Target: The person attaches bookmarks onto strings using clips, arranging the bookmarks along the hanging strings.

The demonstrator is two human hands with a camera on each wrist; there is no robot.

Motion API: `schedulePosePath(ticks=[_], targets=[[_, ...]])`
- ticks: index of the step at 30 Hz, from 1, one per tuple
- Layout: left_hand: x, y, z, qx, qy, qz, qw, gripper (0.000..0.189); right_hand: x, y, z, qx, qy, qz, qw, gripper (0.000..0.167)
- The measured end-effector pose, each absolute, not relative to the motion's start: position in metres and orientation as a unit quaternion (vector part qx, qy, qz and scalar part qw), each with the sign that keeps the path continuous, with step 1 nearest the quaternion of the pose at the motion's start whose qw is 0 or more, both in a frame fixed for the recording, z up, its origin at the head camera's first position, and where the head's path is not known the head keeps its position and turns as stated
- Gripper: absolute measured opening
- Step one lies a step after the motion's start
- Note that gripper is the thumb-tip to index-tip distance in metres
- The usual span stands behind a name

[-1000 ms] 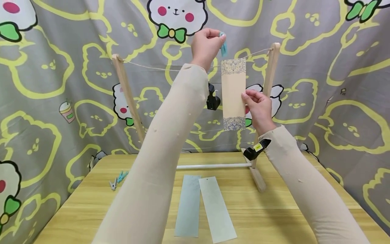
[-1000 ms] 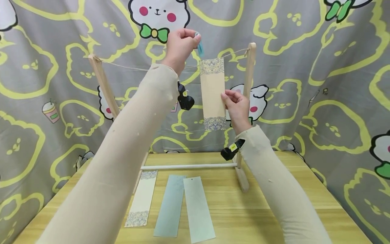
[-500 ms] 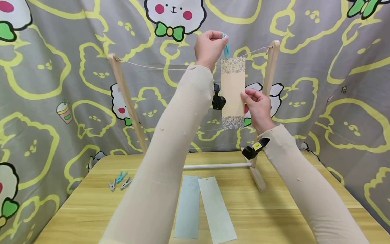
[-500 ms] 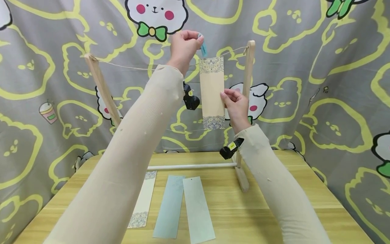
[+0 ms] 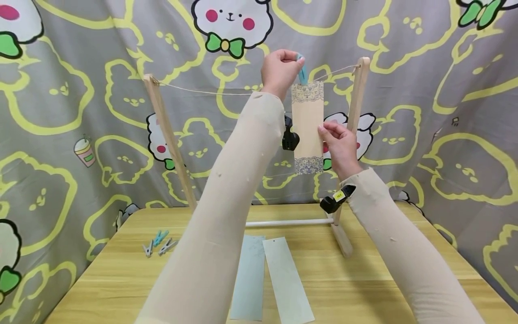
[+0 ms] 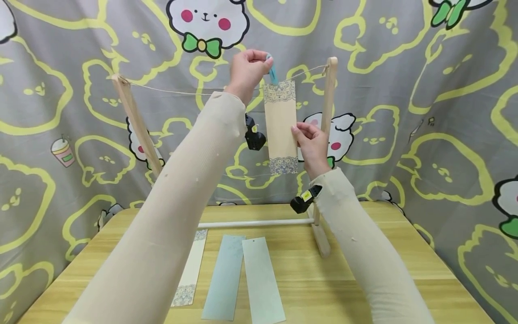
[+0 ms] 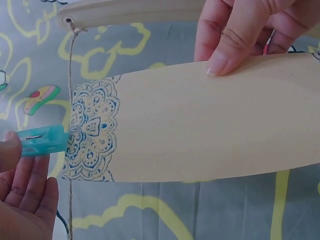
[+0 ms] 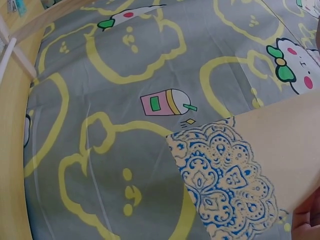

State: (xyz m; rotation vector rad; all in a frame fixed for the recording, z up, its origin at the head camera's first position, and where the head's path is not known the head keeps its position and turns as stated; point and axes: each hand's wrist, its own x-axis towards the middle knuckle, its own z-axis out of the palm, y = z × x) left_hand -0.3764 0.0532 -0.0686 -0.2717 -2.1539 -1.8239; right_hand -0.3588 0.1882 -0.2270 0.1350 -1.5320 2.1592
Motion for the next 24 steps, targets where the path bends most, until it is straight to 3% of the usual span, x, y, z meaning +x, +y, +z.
schedulePosePath(ticks=[24], targets=[[-0.3772,0.0508,-0.0705,-0.092,-0.732,-0.660,0.142,0.008,-0.3628,0.1912,-0.2305,0.058,-0.558,0.786,0.260,0.016]])
